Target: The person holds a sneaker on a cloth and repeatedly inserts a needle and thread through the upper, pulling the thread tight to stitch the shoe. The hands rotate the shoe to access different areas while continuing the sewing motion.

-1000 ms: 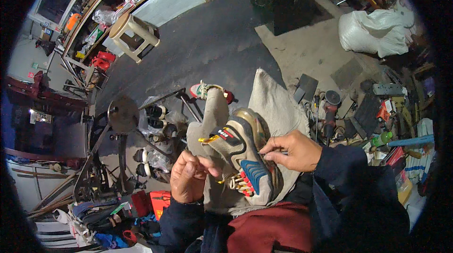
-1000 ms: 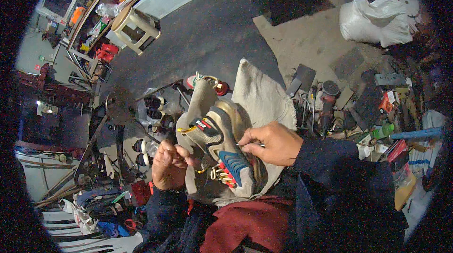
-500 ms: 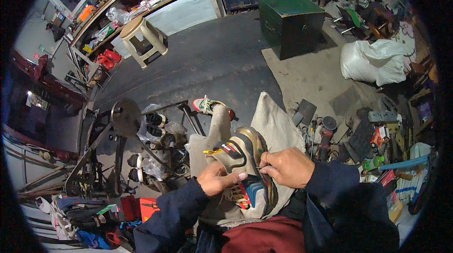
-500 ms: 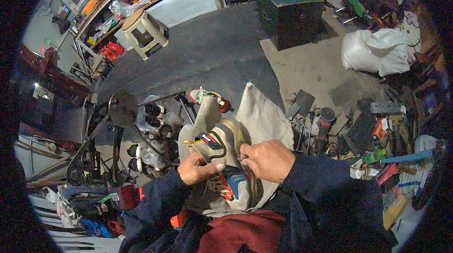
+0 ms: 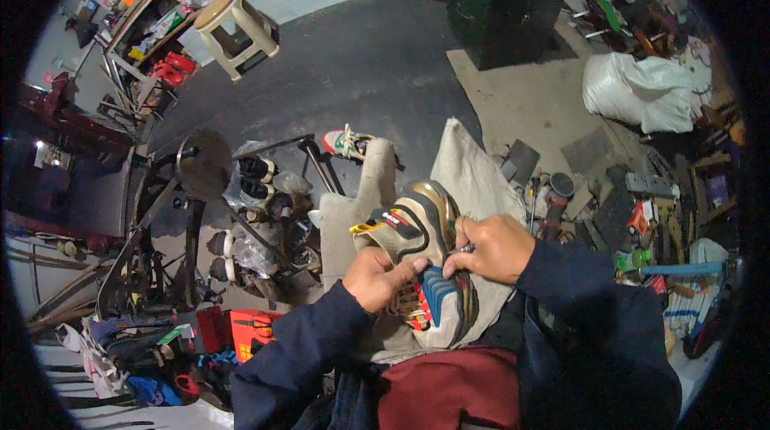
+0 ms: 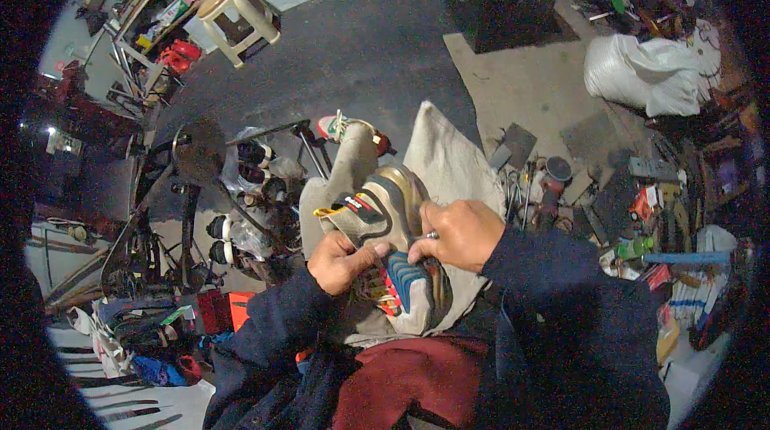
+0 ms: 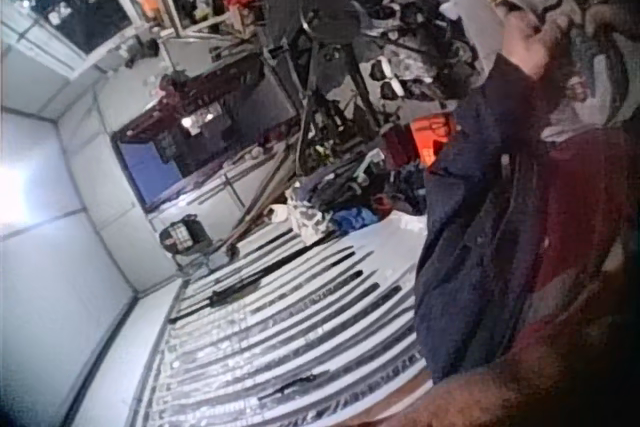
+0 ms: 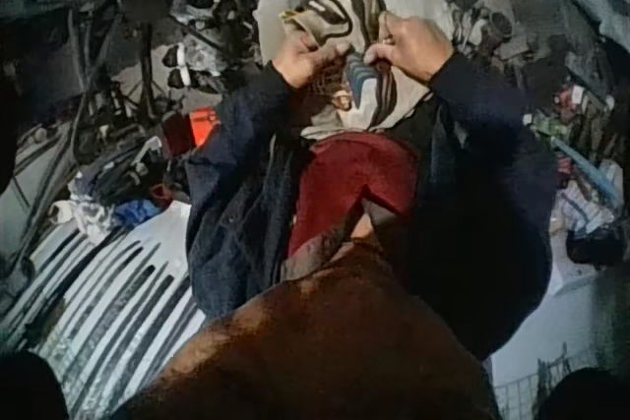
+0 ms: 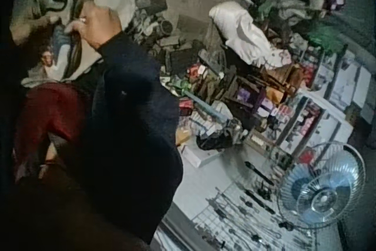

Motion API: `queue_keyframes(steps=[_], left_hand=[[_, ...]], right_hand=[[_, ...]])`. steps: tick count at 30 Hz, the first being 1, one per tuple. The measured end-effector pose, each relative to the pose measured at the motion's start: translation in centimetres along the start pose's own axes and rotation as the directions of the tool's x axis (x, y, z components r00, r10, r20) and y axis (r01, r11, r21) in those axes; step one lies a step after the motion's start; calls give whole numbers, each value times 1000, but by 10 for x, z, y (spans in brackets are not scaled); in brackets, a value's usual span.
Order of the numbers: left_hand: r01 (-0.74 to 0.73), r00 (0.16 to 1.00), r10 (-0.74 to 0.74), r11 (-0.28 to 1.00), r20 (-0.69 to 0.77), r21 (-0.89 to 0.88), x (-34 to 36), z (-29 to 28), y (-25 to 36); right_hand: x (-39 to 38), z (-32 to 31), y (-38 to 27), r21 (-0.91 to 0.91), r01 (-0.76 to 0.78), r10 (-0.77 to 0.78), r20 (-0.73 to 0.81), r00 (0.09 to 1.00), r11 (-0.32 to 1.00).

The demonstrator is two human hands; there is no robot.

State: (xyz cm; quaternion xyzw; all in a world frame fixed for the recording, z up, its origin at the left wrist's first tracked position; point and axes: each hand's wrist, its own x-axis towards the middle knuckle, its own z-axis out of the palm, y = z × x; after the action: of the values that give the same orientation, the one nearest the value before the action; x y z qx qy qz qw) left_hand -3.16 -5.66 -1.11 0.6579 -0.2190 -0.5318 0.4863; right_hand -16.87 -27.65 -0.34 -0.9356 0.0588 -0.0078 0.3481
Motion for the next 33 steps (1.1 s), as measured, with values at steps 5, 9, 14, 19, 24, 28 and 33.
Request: queue_keyframes(steps=[5,9,14,19,24,28,33], left_hand=[[-85,996,83,992,-17,-99,-1,5,9],[-22,999,21,1000,-44,-21,-4,4,12],[-119,990,108,985,-93,-127,-5,8,9],[-172,982,172,985,-74,17,6,19,13],[-222,958,248,959,-142,178,13,23,16],[-278,942,300,949,-150,150,15,29,18],[-275,940,301,947,-162,164,17,32,23]], right_hand=[[0,-11,19,-319,-101,88,-55,995,942],[-29,-4,39,-147,-53,37,-110,993,988],[-84,-7,57,357,-213,264,-99,960,909],[-65,-11,-1,964,-116,124,88,988,238],[-33,6,-31,978,-207,85,205,975,14],[-77,-4,8,994,97,221,-107,969,53],[-111,16,12,743,19,177,-184,967,669]])
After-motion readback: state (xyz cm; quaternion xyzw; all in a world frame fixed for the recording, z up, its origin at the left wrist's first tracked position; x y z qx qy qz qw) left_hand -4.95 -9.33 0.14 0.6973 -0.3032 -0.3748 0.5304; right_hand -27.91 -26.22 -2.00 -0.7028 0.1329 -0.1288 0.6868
